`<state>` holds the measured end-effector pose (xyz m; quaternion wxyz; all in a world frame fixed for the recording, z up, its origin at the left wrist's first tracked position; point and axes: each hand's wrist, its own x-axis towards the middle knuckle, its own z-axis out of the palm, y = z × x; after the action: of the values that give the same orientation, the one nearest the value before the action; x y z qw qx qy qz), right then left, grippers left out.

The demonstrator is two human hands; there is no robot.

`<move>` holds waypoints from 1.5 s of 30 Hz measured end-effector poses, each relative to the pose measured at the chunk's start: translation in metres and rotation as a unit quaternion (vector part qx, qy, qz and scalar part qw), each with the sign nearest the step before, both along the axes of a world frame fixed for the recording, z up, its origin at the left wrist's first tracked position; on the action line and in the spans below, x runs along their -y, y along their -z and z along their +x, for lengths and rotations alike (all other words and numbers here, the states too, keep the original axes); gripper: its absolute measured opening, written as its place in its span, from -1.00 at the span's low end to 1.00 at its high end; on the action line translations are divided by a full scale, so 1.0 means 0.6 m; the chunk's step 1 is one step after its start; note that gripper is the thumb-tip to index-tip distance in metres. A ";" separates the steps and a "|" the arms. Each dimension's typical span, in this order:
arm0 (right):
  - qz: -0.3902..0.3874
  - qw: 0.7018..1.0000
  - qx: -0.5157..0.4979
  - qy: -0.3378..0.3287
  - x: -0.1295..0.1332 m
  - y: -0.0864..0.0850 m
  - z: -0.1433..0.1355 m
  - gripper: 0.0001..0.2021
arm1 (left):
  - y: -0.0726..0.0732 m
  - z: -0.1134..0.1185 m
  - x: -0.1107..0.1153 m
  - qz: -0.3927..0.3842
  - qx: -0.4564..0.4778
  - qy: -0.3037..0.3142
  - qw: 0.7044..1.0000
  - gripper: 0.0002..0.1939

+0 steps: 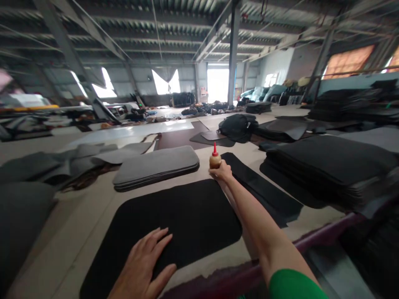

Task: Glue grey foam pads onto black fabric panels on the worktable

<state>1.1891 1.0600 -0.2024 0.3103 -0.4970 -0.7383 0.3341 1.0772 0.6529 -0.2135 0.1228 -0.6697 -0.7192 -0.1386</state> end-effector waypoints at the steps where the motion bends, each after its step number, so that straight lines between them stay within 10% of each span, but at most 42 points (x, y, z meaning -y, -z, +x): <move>1: 0.006 1.000 -0.003 -0.004 0.007 -0.004 0.003 -0.61 | 0.002 -0.002 -0.001 -0.002 -0.001 0.000 1.000 -0.48; 7: 0.027 0.995 -0.061 -0.080 0.064 -0.032 0.001 -0.55 | 0.013 -0.012 -0.005 -0.023 0.034 0.004 0.999 -0.43; 17: -0.036 0.919 -0.009 -0.393 0.266 -0.106 0.012 -0.45 | -0.021 0.032 0.014 -0.046 0.186 -0.031 0.981 -0.38; 28: -0.146 0.880 -0.093 -0.443 0.392 -0.110 -0.033 -0.55 | -0.029 0.033 0.012 -0.054 0.165 -0.015 0.985 -0.34; 35: -0.360 0.810 -0.159 -0.435 0.406 -0.086 -0.052 -0.55 | -0.022 0.031 0.012 -0.033 0.149 -0.013 0.988 -0.32; 45: -0.033 0.887 -0.016 -0.460 0.420 -0.104 -0.053 -0.39 | -0.020 0.029 0.010 -0.070 0.199 0.000 0.978 -0.27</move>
<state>1.1575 0.8080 -0.1401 0.1166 -0.1062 -0.8676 0.4716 1.0948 0.6468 -0.2014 -0.0698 -0.6357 -0.7371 -0.2182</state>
